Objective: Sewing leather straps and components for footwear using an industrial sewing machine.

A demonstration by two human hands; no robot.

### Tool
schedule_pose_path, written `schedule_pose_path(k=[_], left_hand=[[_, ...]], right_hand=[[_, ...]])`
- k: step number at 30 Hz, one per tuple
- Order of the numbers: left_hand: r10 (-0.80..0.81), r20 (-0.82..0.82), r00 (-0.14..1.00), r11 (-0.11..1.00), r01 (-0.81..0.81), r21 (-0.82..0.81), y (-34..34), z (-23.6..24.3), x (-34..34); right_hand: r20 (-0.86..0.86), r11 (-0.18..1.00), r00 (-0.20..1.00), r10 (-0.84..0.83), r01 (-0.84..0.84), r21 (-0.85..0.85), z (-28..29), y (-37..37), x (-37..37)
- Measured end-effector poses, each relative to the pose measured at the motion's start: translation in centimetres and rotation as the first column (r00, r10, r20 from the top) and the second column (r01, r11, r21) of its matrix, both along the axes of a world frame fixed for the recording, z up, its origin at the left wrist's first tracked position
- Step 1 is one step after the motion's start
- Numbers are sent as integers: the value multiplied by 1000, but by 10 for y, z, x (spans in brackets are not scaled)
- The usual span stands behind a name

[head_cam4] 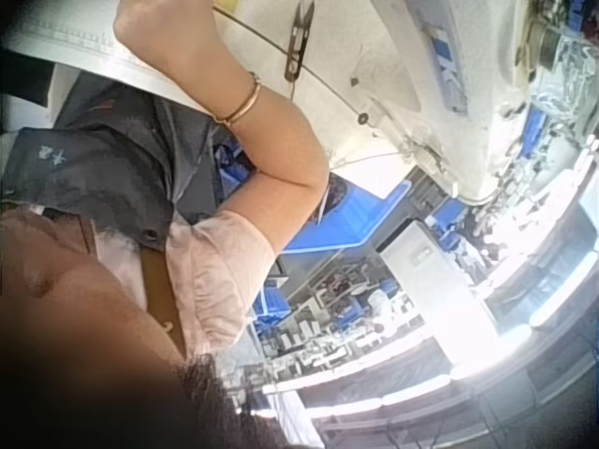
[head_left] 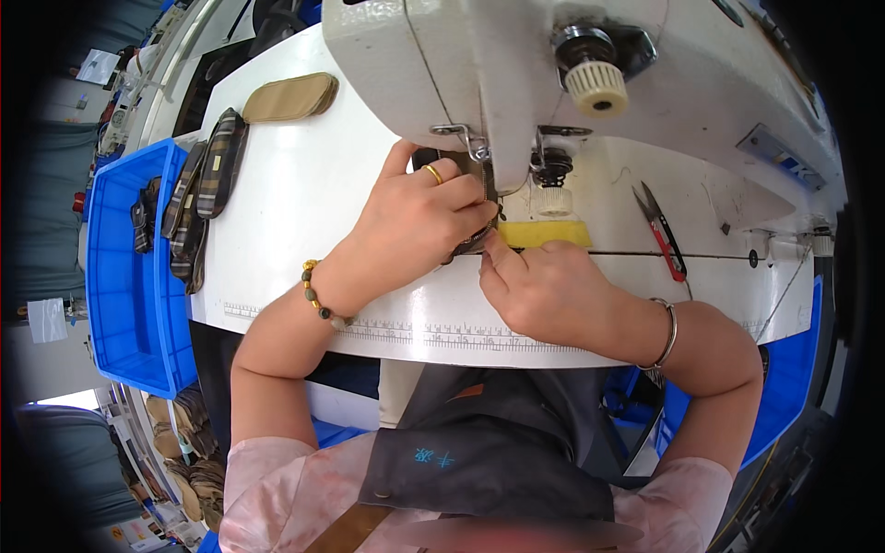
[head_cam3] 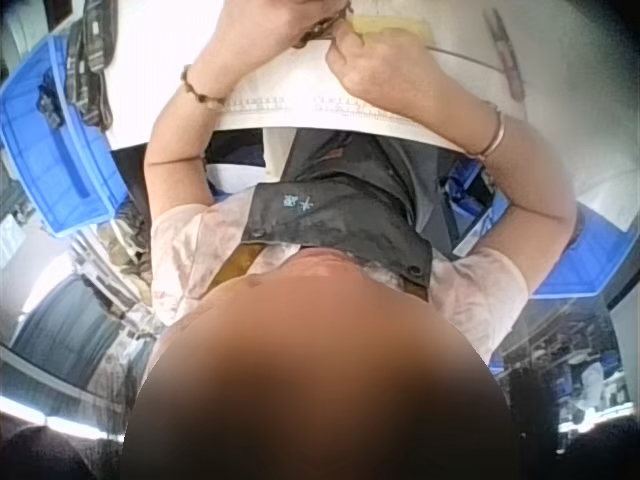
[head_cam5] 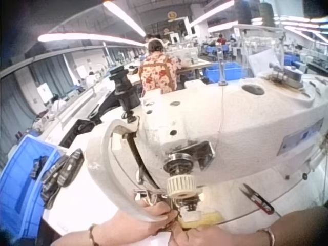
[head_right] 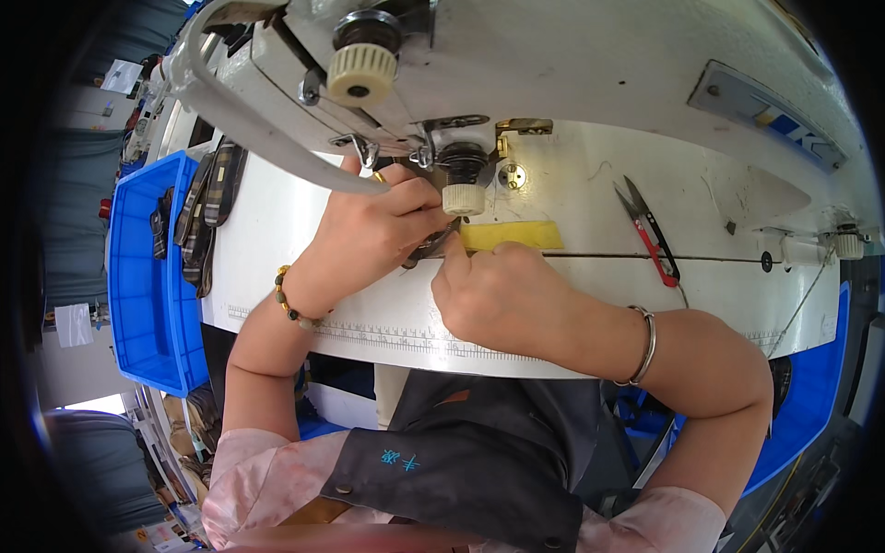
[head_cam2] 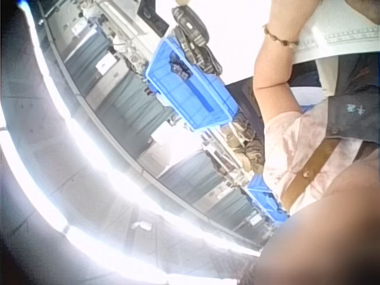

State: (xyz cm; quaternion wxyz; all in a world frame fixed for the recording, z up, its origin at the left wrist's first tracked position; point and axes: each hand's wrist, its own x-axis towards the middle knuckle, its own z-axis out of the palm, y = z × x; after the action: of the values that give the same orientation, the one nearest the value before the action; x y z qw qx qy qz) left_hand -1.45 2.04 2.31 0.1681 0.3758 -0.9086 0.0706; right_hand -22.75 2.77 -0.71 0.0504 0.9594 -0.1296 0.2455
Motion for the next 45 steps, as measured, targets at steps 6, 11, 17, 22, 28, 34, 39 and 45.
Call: schedule_pose_path(k=[6,11,17,22,28,34,39,45], left_hand=[[-40,-40,998,998,42,47,-4,0,2],[-52,-79,996,995,58,85,-9,-4,5],[39,-100,994,999,-36,34,-21,-18,9],[89,-18,996,995,-88,37,-7,2,6],[184,36,982,970,-187,155,7,21,-4],[168,114,979,984,-174,41,12,9,2],[169,-34,985,980,-164,115,5,2,2],[182,-160,970,944,-126,306,-2,5,4]], right_hand=[[3,1000,1000,-1,1,18,0,0,1],[9,1000,1000,-8,7,11,-1,-2,2],[36,996,996,-84,84,15,-5,-17,4],[58,993,993,-102,99,62,1,-18,5],[-43,988,990,-134,136,66,-3,-19,0],[-20,992,993,-120,120,42,-3,-19,1],[55,988,988,-144,140,65,-3,-20,4],[138,966,957,-253,244,81,-13,-44,-1]])
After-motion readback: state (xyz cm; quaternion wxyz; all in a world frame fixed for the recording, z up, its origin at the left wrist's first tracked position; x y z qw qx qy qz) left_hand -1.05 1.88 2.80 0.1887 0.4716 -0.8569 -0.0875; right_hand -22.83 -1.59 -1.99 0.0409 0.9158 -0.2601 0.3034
